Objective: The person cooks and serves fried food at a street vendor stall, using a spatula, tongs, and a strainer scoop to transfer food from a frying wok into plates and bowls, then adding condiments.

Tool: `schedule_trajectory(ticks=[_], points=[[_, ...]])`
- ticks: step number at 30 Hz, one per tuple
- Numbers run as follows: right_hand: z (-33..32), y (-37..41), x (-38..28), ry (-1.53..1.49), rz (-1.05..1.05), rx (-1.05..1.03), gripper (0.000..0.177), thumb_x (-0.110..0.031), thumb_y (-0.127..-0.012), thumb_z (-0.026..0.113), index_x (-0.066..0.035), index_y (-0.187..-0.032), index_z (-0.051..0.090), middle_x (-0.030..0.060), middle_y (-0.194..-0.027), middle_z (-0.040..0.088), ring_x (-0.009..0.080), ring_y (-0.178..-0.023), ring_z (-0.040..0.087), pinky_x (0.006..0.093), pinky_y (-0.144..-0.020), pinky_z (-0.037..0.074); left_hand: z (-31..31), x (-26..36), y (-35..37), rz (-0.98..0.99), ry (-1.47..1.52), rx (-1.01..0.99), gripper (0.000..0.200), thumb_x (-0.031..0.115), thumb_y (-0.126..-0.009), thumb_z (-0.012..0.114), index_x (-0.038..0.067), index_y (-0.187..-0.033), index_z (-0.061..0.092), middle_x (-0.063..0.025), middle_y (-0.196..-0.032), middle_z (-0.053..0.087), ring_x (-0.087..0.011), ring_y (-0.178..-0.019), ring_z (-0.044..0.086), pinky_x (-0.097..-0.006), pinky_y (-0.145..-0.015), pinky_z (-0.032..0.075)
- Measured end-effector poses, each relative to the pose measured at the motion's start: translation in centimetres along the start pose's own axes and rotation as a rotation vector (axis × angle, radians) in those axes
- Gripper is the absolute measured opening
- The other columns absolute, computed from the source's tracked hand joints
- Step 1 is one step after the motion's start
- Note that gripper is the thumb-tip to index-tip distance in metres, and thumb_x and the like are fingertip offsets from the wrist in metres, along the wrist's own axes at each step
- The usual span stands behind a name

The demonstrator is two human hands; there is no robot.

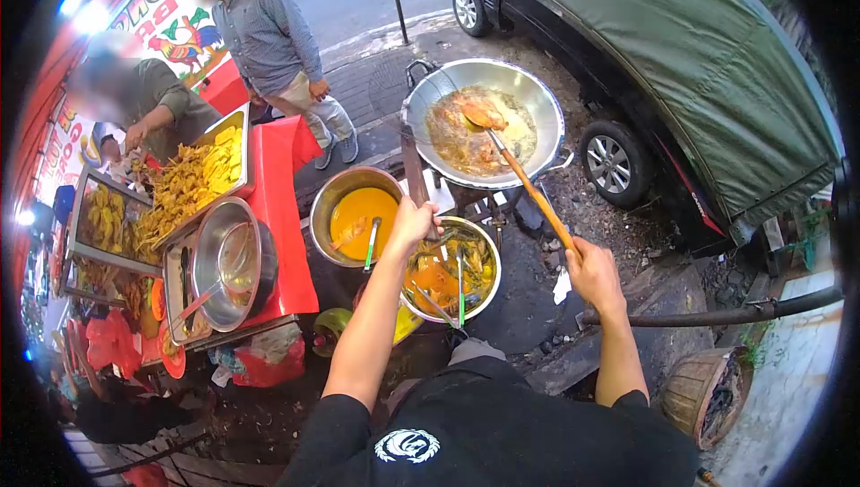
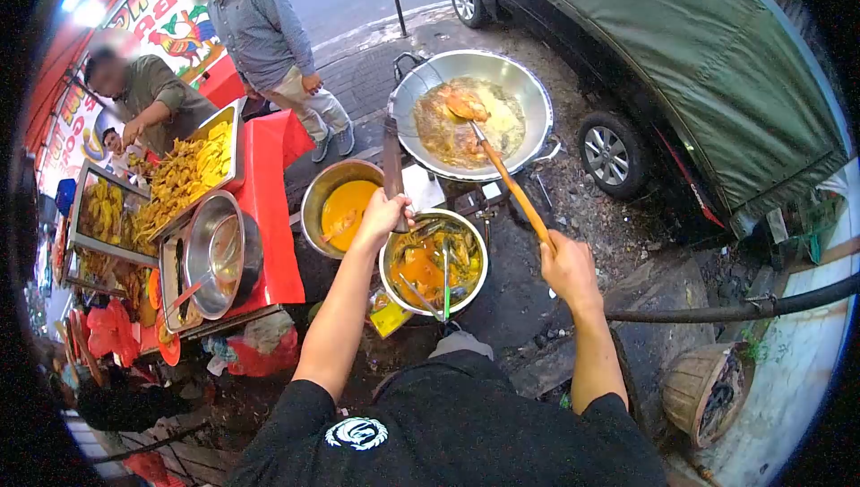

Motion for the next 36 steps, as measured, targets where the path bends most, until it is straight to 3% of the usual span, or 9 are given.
schedule_trajectory(ticks=[2, 9, 16, 21, 25, 27, 30, 32, 36], points=[[-0.3, -1.3, -1.3, 0.012, -0.007, 0.032, 0.018, -0.020, -0.088, 0.057, -0.004, -0.092, 0.063, 0.0249, -0.082, 0.064, 0.0456, -0.081, 0.060, 0.0532, -0.073, 0.047, 1.2, -1.7, -0.7, -0.075, 0.101, -0.138, 0.009, 0.006, -0.093, 0.047, -0.003, -0.094, 0.050, -0.0077, -0.074, 0.056, -0.0142, -0.060, 0.057, -0.0298, -0.052, 0.054], [1.8, -6.8, -2.0, 0.115, 0.005, -0.058, 0.023, -0.023, -0.088, 0.057, -0.005, -0.096, 0.068, 0.0247, -0.091, 0.066, 0.0441, -0.090, 0.062, 0.0518, -0.081, 0.049, 3.5, -1.1, 2.5, -0.173, 0.471, -0.244, 0.010, 0.007, -0.094, 0.052, -0.001, -0.100, 0.051, -0.0070, -0.085, 0.058, -0.0125, -0.066, 0.056, -0.0263, -0.055, 0.051], [-0.8, -7.2, -4.9, 0.498, -0.063, 0.028, 0.019, -0.023, -0.085, 0.062, -0.004, -0.087, 0.068, 0.0204, -0.079, 0.067, 0.0368, -0.076, 0.067, 0.0487, -0.071, 0.054, 2.2, -0.4, 2.0, -0.157, 0.420, -0.251, 0.010, 0.007, -0.094, 0.052, -0.001, -0.100, 0.052, -0.0059, -0.085, 0.057, -0.0122, -0.066, 0.056, -0.0258, -0.056, 0.051], [-4.8, -5.3, -5.0, 0.450, 0.007, 0.136, 0.017, -0.016, -0.086, 0.055, -0.003, -0.091, 0.065, 0.0201, -0.079, 0.068, 0.0369, -0.075, 0.068, 0.0477, -0.068, 0.053, -0.6, -0.3, 1.0, -0.127, 0.355, -0.255, 0.009, 0.008, -0.094, 0.053, 0.000, -0.099, 0.052, -0.0050, -0.084, 0.057, -0.0106, -0.065, 0.056, -0.0244, -0.055, 0.051], [-5.4, -5.8, -0.2, 0.140, -0.029, 0.119, 0.021, -0.020, -0.087, 0.060, -0.002, -0.096, 0.066, 0.0232, -0.081, 0.065, 0.0349, -0.079, 0.067, 0.0456, -0.070, 0.050, -2.6, 1.4, 2.0, -0.083, 0.346, -0.207, 0.014, 0.008, -0.093, 0.054, 0.002, -0.104, 0.048, -0.0051, -0.088, 0.057, -0.0090, -0.065, 0.053, -0.0228, -0.053, 0.049], [-3.0, -6.5, 2.8, -0.113, 0.081, -0.041, 0.025, -0.021, -0.087, 0.061, -0.001, -0.099, 0.067, 0.0178, -0.075, 0.067, 0.0260, -0.071, 0.067, 0.0409, -0.065, 0.049, -3.4, 1.9, 2.3, -0.033, 0.336, -0.236, 0.018, 0.010, -0.094, 0.055, 0.002, -0.107, 0.046, -0.0056, -0.088, 0.055, -0.0101, -0.065, 0.053, -0.0254, -0.054, 0.051], [3.5, -6.7, 4.6, -0.486, 0.191, -0.273, 0.024, -0.023, -0.090, 0.060, -0.003, -0.099, 0.069, 0.0002, -0.066, 0.058, 0.0085, -0.055, 0.052, 0.0275, -0.049, 0.041, -3.7, 4.0, 4.2, -0.005, 0.280, -0.232, 0.025, 0.014, -0.094, 0.056, 0.002, -0.115, 0.049, -0.0024, -0.091, 0.056, -0.0066, -0.066, 0.052, -0.0206, -0.052, 0.048], [8.8, -6.4, 4.3, -0.821, 0.405, -0.402, 0.021, -0.022, -0.092, 0.059, -0.005, -0.102, 0.065, -0.0039, -0.063, 0.051, 0.0055, -0.042, 0.039, 0.0242, -0.036, 0.029, -3.5, 4.9, 5.0, 0.002, 0.282, -0.241, 0.027, 0.015, -0.094, 0.056, 0.003, -0.118, 0.049, -0.0020, -0.092, 0.056, -0.0064, -0.066, 0.052, -0.0202, -0.052, 0.048], [15.1, -7.4, 1.9, -0.995, 0.403, -0.473, 0.017, -0.019, -0.092, 0.057, -0.004, -0.094, 0.063, -0.0032, -0.061, 0.050, 0.0052, -0.038, 0.036, 0.0238, -0.033, 0.024, -2.9, 6.1, 6.5, 0.005, 0.263, -0.240, 0.032, 0.017, -0.094, 0.056, 0.003, -0.122, 0.048, -0.0013, -0.093, 0.055, -0.0057, -0.066, 0.051, -0.0193, -0.052, 0.047]])
Point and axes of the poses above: each hand's wrist, its own y-axis away from the middle knuckle, its own z-axis out of the palm, x = y × z, the point moved 5 cm from there along -y, towards the middle knuckle
